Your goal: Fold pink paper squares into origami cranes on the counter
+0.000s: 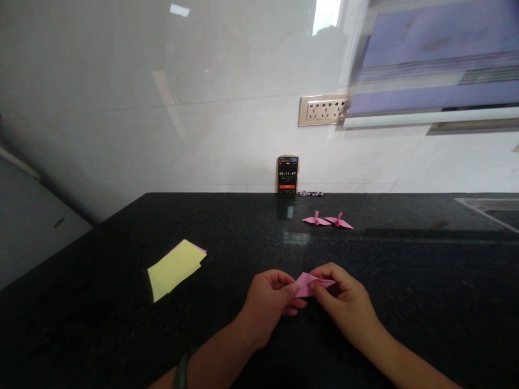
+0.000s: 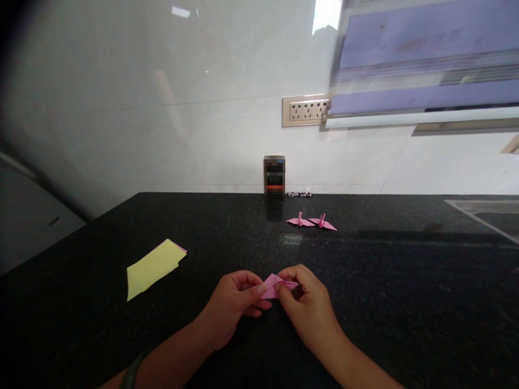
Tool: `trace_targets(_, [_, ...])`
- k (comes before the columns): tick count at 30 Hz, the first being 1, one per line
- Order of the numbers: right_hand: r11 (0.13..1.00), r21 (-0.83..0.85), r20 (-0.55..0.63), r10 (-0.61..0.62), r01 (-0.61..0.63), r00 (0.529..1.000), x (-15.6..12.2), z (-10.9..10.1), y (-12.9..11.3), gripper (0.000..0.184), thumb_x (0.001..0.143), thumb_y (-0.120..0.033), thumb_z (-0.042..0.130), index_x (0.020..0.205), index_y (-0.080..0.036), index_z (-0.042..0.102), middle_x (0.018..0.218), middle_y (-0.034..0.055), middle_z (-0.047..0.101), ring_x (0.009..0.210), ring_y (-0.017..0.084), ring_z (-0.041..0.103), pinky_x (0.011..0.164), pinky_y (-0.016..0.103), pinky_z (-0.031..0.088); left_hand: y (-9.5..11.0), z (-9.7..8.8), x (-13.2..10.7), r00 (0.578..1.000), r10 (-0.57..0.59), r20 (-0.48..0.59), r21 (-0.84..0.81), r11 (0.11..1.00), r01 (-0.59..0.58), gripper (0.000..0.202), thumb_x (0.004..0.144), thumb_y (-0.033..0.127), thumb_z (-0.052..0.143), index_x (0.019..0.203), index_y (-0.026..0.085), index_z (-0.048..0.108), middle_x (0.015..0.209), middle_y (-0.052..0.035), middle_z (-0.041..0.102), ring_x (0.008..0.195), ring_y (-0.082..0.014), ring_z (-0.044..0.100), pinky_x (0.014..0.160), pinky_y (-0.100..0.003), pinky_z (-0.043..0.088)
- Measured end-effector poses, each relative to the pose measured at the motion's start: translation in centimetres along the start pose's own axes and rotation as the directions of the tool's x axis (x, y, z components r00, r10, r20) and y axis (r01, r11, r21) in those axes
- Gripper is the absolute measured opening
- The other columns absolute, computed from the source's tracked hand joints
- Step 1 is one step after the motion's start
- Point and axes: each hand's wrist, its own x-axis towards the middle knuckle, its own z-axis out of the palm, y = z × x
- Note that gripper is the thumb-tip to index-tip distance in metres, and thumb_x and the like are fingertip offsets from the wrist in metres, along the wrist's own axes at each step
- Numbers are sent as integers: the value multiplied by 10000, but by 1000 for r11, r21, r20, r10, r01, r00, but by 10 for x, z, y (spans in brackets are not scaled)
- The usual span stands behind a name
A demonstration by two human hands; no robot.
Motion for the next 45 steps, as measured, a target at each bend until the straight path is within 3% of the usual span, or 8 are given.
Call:
trace_targets(7, [998, -2, 10, 64, -64, 998, 0, 1, -3, 102, 742, -149, 465, 740, -186, 560, 673, 13, 565, 605, 145, 520, 541, 250, 401, 0, 4, -2, 1000, 15, -3, 53, 999, -15, 136, 670, 222, 589, 698, 114, 511, 598, -24, 602, 540, -128, 608, 452, -176, 422])
trace_targets(29, [994, 113, -9, 3, -2, 1000, -3, -2, -3, 201, 835, -256, 405, 960, -200, 553, 741, 27, 545, 617, 140, 527, 552, 250, 435, 0, 1, -1, 998, 56, -29, 66, 996, -54, 149, 702, 248, 551, 735, 118, 487, 656, -43, 607, 565, -126, 609, 457, -173, 423])
trace_targets(33, [993, 119, -12, 7, -6, 1000, -3, -3, -3, 209, 839, -257, 400, 974, -201, 549, 729, 23, 543, 595, 134, 519, 555, 255, 427, -3, 0, 0, 996, 86, 9, 76, 993, -87, 167, 689, 216, 547, 824, 138, 485, 564, 21, 552, 468, -100, 566, 426, -175, 408])
trace_targets(38, [982, 181, 0, 55, -54, 999, -2, -1, -2, 195, 824, -278, 426, 922, -191, 570, 715, 24, 554, 573, 129, 505, 510, 238, 421, -5, 0, 1, 979, 154, 130, 168, 970, -175, 285, 682, 152, 507, 967, 151, 522, 500, 66, 467, 360, -54, 450, 373, -168, 373])
trace_targets(45, [961, 265, 71, 60, -77, 996, -6, 6, -7, 184, 798, -289, 463, 857, -174, 595, 685, 14, 543, 549, 111, 503, 475, 212, 422, -7, 4, -2, 979, 120, 162, 203, 967, -152, 321, 753, 368, 458, 971, 139, 518, 569, 18, 529, 329, -57, 450, 323, -171, 359])
